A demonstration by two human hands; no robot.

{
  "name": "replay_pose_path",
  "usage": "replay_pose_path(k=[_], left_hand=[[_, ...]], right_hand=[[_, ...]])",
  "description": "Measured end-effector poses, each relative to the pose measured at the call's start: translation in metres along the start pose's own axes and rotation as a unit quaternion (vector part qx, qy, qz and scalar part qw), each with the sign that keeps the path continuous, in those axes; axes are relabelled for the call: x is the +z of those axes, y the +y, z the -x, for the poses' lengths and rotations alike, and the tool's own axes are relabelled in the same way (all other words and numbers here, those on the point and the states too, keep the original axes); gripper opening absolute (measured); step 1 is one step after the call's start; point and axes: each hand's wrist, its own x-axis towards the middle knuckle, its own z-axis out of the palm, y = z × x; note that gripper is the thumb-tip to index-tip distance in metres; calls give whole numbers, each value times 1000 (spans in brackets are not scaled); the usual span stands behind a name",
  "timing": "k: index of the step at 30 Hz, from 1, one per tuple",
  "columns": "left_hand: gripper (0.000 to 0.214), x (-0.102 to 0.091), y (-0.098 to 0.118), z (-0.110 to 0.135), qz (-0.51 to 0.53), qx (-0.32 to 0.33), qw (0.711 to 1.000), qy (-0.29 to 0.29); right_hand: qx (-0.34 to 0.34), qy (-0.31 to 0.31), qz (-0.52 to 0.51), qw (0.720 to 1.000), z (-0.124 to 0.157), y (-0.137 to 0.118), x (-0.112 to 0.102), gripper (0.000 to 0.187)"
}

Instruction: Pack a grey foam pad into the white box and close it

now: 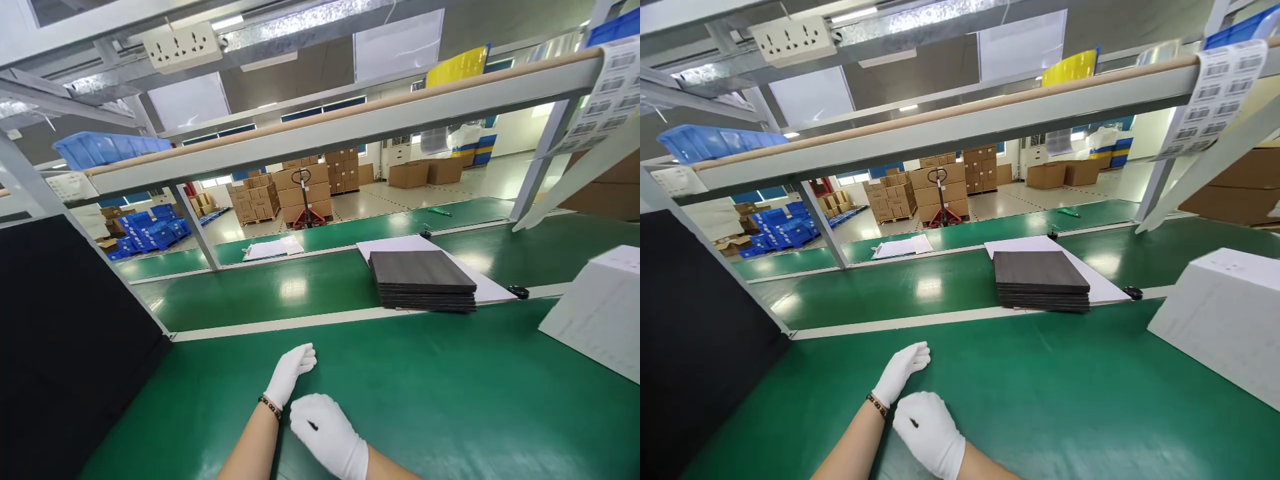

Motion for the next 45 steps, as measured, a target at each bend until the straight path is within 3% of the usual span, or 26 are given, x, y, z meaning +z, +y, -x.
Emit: replay_pose_path(k=[2, 5, 8, 11, 13, 19, 23, 26, 28, 30, 33, 36, 38, 40, 42, 45], left_hand=[[73, 0, 1, 0, -15, 9, 1000, -20], [71, 3, 6, -1, -13, 11, 999, -34], [71, 3, 9, -4, -9, -2, 999, -32], [65, 2, 9, -7, 2, -7, 999, -46], [60, 1, 7, -8, 13, -7, 998, -55], [61, 1, 5, -9, 18, -9, 999, -45], [75, 0, 8, -6, 15, -14, 999, -46], [83, -2, 9, -4, 8, -18, 999, -49], [83, -5, 7, -4, 11, -15, 998, -65], [84, -6, 6, -4, 34, -12, 994, -99], [81, -2, 8, 0, 56, -15, 984, -168], [69, 4, 13, 10, -51, -26, 980, -192], [57, 3, 13, 15, -90, -41, 979, -180], [37, -2, 11, 16, -42, -74, 986, -144], [14, -8, 8, 13, 18, -95, 991, -94], [19, -13, 7, 7, 54, -114, 989, -71]], right_hand=[[34, 34, 42, 998, -11, 20, -22, 30], [96, 92, 119, 984, -40, 70, -73, 31], [201, 142, 209, 946, -75, 130, -128, 24], [319, 142, 276, 895, -101, 175, -169, 46], [375, 104, 293, 873, -110, 191, -182, 45], [454, -16, 276, 847, -117, 207, -195, 35], [433, -15, 275, 858, -116, 204, -216, 34], [370, 21, 299, 879, -110, 181, -229, 33], [296, 46, 319, 899, -101, 152, -223, 33], [203, 50, 329, 921, -86, 114, -201, 27], [60, 7, 316, 947, -59, 54, -141, 8], [-57, -45, 294, 953, -36, 12, -77, 14], [-107, -66, 278, 952, -27, 3, -51, 27], [-146, -79, 258, 952, -21, 5, -43, 36], [-146, -76, 234, 958, -16, 16, -49, 46], [-68, -45, 203, 976, -7, 37, -67, 64]])
